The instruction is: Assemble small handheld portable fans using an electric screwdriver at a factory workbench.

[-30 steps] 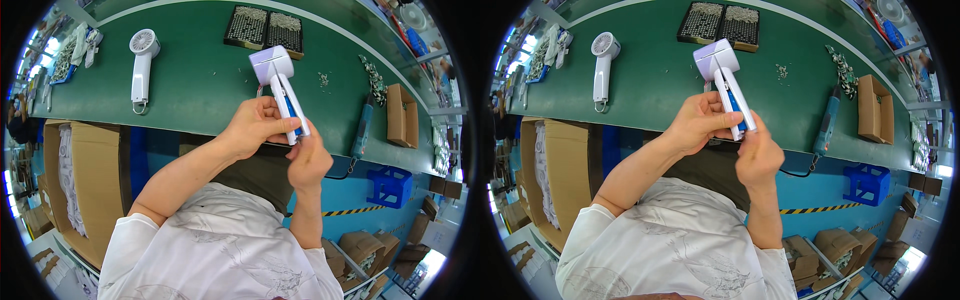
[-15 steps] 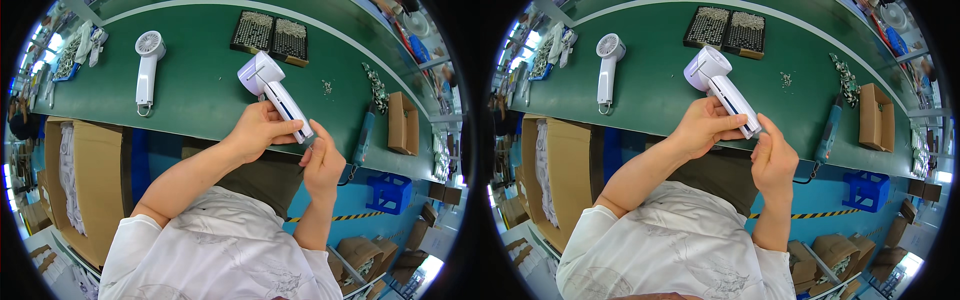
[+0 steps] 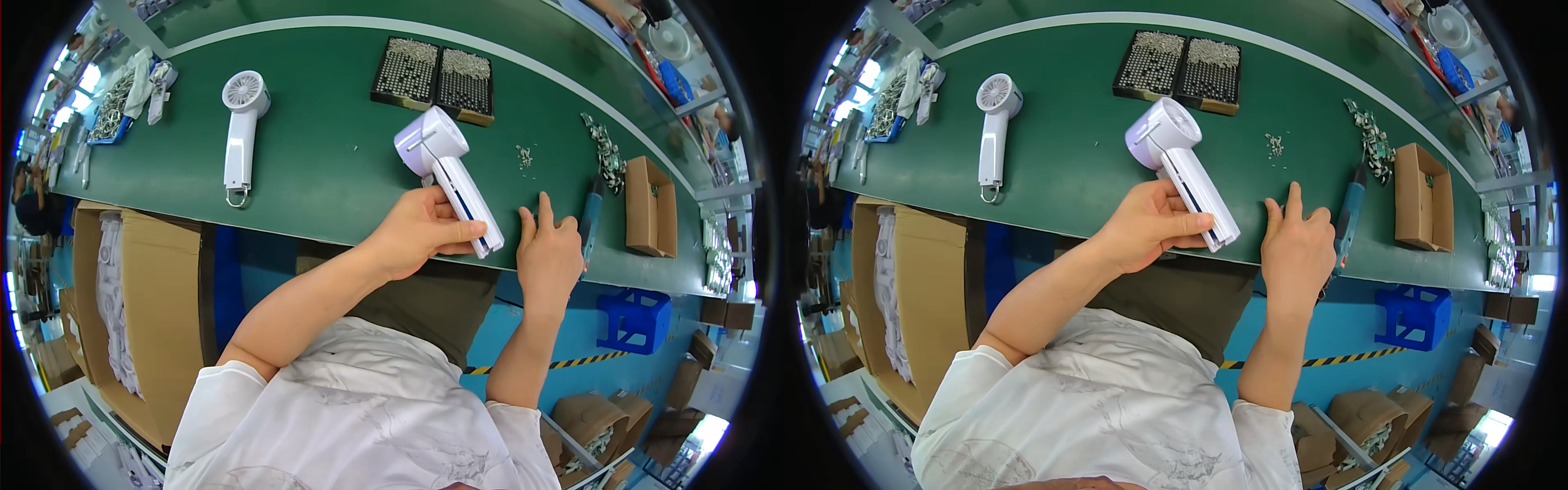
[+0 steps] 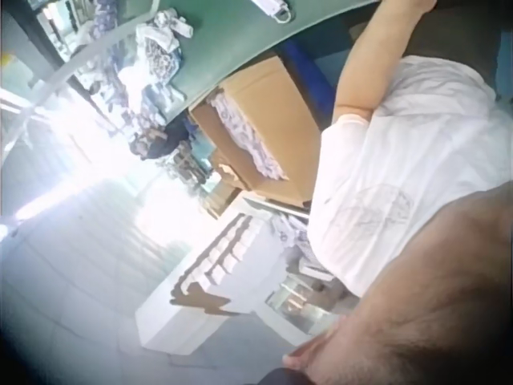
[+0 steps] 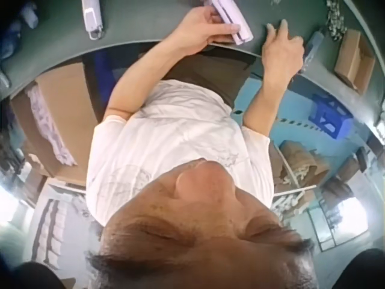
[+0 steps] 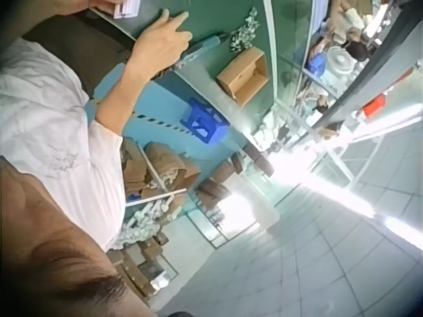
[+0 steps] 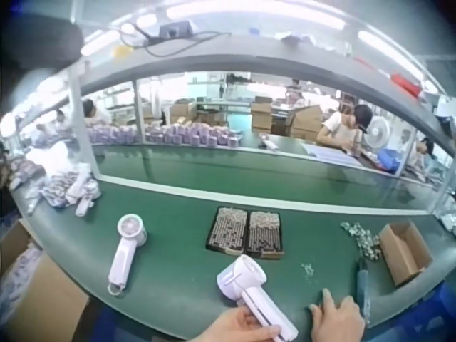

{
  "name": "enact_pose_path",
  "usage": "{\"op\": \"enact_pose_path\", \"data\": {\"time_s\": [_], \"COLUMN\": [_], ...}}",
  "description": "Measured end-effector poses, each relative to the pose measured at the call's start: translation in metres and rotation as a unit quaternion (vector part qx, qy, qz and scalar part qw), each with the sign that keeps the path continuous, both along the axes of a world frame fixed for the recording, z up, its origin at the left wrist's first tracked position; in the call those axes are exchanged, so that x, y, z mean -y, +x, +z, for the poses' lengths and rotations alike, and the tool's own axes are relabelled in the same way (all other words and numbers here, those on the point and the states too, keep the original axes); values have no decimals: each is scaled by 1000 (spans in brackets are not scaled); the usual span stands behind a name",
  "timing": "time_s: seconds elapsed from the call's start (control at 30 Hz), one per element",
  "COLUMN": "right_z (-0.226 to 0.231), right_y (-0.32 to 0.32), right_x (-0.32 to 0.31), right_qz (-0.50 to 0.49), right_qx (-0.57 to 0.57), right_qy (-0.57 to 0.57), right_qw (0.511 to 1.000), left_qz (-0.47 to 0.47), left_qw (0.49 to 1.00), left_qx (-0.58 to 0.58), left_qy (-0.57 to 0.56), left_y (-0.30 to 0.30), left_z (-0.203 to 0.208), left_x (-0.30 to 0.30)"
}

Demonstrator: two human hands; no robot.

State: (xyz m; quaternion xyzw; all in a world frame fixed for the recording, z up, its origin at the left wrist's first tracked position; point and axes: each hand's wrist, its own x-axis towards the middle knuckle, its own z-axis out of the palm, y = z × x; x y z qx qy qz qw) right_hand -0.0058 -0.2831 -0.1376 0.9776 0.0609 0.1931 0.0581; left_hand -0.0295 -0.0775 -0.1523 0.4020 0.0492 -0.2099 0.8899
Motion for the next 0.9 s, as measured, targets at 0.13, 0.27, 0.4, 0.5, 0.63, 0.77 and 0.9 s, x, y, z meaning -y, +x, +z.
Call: {"op": "enact_pose_path", "data": {"time_s": [0.13,0.27,0.4,0.5,0.63,0.77,0.9], "right_z": [11,28,38,36,46,46,42], "right_y": [-2,-2,-7,-7,-9,-8,-4], "right_x": [-5,-19,-41,-48,-59,-63,-61], "right_qz": [-22,94,190,170,152,141,156], "right_qx": [-2,8,-96,-137,-165,-182,-169], "right_qy": [16,285,472,465,411,400,394], "right_qw": [1000,954,855,858,884,887,890], "left_qz": [-21,-40,-52,-53,-66,-64,-61], "left_qw": [1000,999,998,998,996,994,995], "left_qx": [15,33,28,45,62,89,80], "left_qy": [-6,0,-5,3,17,15,16], "left_y": [-1,-2,-2,-3,-4,-4,-5], "left_z": [-3,-5,-8,-2,-4,-5,-2], "left_x": [0,0,0,-2,-3,-3,-4]}}
